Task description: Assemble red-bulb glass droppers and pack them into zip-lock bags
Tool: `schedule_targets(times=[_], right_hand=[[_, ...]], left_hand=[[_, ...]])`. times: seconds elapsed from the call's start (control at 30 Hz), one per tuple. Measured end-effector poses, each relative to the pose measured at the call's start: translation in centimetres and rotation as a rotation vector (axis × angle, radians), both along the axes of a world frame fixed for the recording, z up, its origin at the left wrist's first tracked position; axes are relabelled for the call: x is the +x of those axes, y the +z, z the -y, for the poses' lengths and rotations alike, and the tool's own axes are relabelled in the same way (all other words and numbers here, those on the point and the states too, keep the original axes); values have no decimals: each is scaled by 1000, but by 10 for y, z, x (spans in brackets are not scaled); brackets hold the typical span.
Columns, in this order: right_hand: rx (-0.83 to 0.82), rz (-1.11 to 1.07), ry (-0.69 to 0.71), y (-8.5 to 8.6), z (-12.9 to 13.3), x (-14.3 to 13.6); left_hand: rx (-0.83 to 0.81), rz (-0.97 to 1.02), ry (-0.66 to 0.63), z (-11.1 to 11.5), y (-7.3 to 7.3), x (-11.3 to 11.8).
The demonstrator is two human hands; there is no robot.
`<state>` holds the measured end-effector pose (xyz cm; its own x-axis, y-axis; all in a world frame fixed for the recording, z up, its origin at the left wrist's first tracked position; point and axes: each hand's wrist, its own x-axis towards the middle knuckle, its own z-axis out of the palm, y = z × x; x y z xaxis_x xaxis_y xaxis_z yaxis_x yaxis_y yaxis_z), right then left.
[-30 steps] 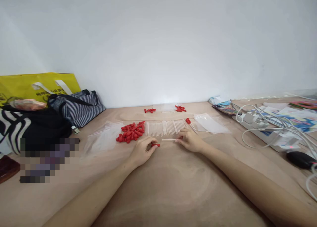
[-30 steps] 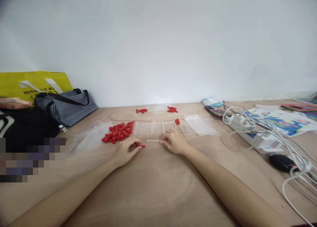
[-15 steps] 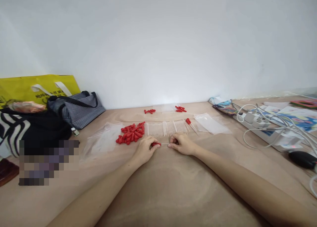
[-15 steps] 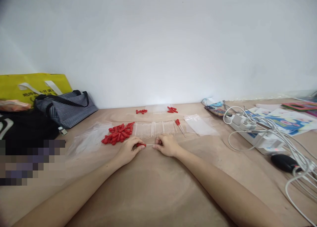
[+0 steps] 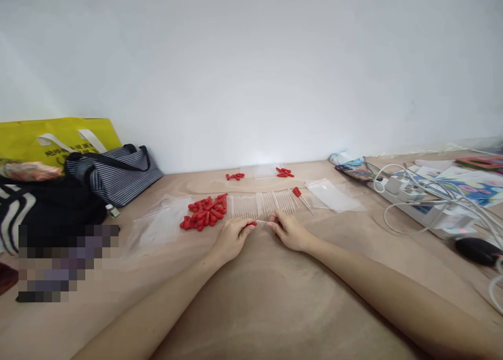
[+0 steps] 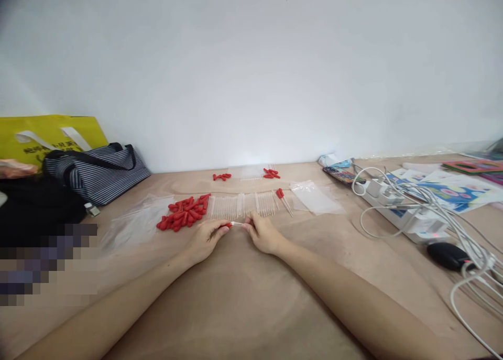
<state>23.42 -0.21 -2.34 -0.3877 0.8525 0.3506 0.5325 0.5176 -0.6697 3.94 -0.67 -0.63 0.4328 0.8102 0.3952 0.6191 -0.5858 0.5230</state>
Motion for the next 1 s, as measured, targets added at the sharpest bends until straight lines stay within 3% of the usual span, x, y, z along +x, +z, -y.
schedule_targets(times=[0.5, 0.8, 1.0], right_hand=[[42, 36, 71, 1, 3, 1], [249, 348, 105, 10, 3, 6], [278, 431, 94, 10, 5, 5]], left_hand=[[-81, 29, 25, 2, -2, 1], [18, -80, -21, 5, 1, 1], [29, -95, -55, 4, 0, 0]])
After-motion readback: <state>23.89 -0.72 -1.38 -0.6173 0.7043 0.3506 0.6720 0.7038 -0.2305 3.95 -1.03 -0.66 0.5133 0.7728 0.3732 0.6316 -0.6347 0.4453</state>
